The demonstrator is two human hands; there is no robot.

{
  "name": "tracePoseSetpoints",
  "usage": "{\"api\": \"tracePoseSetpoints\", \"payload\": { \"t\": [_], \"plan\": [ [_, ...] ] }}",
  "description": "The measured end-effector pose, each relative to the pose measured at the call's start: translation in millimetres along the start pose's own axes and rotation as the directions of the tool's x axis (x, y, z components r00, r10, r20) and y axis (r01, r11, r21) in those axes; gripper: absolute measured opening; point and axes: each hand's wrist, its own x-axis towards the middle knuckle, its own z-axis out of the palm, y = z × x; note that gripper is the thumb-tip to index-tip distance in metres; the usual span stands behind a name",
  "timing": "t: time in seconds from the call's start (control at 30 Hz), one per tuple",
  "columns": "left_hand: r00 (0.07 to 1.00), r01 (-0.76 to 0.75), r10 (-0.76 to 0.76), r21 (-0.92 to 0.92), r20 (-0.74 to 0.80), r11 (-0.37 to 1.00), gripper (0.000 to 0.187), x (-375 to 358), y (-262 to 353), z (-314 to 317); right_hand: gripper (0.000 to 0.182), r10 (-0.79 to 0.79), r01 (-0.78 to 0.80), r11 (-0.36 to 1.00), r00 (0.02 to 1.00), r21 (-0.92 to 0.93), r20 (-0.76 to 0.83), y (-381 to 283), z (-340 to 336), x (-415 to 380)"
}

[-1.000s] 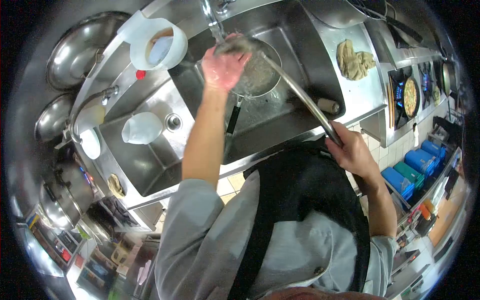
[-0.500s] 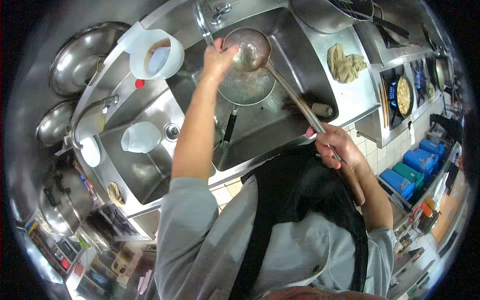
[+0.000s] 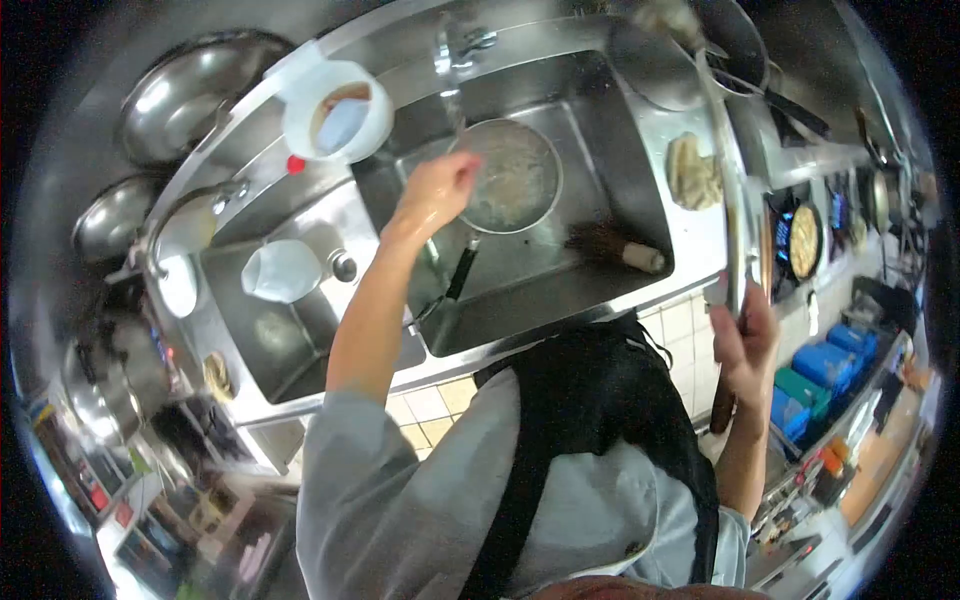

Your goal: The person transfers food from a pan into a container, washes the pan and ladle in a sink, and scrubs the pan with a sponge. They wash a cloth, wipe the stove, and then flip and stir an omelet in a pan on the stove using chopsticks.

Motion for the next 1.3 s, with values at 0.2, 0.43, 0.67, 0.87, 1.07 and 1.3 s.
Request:
{"api": "tracePoseSetpoints", "payload": {
  "t": [0.2, 0.43, 0.67, 0.87, 1.07, 1.3],
  "plan": [
    [0.997, 0.072, -0.076, -0.198, -0.012, 0.978, 0.029, -61, 13, -2, 0.035, 0.146, -0.142, 0.989, 0.964, 0.036, -0.223, -21, -33, 63],
    [0.974, 0.226, -0.191, -0.398, 0.126, 0.889, 0.043, -132, 3, 31, 0.042, -0.250, 0.255, 0.967, 0.935, -0.010, -0.250, 15, -75, 146],
    [0.912, 0.371, -0.408, -0.357, -0.034, 0.858, 0.040, -185, 21, 41, 0.035, -0.147, 0.238, 0.809, 0.967, 0.537, -0.207, 42, -93, 78],
    [0.850, 0.482, -0.517, -0.247, -0.100, 0.840, 0.034, -201, -11, 111, 0.026, -0.205, 0.288, 0.955, 0.818, -0.075, 0.537, 141, 63, 65],
    [0.747, 0.654, -0.651, -0.029, -0.134, 0.756, 0.040, -159, -51, 167, 0.029, -0.009, 0.672, 0.647, 0.480, -0.361, 0.877, 211, 122, 142],
    [0.655, 0.029, 0.055, 0.097, -0.753, 0.995, 0.018, -70, 5, 4, 0.027, -0.158, 0.504, 0.831, 0.619, -0.235, 0.770, 193, 137, 126]
  ]
}}
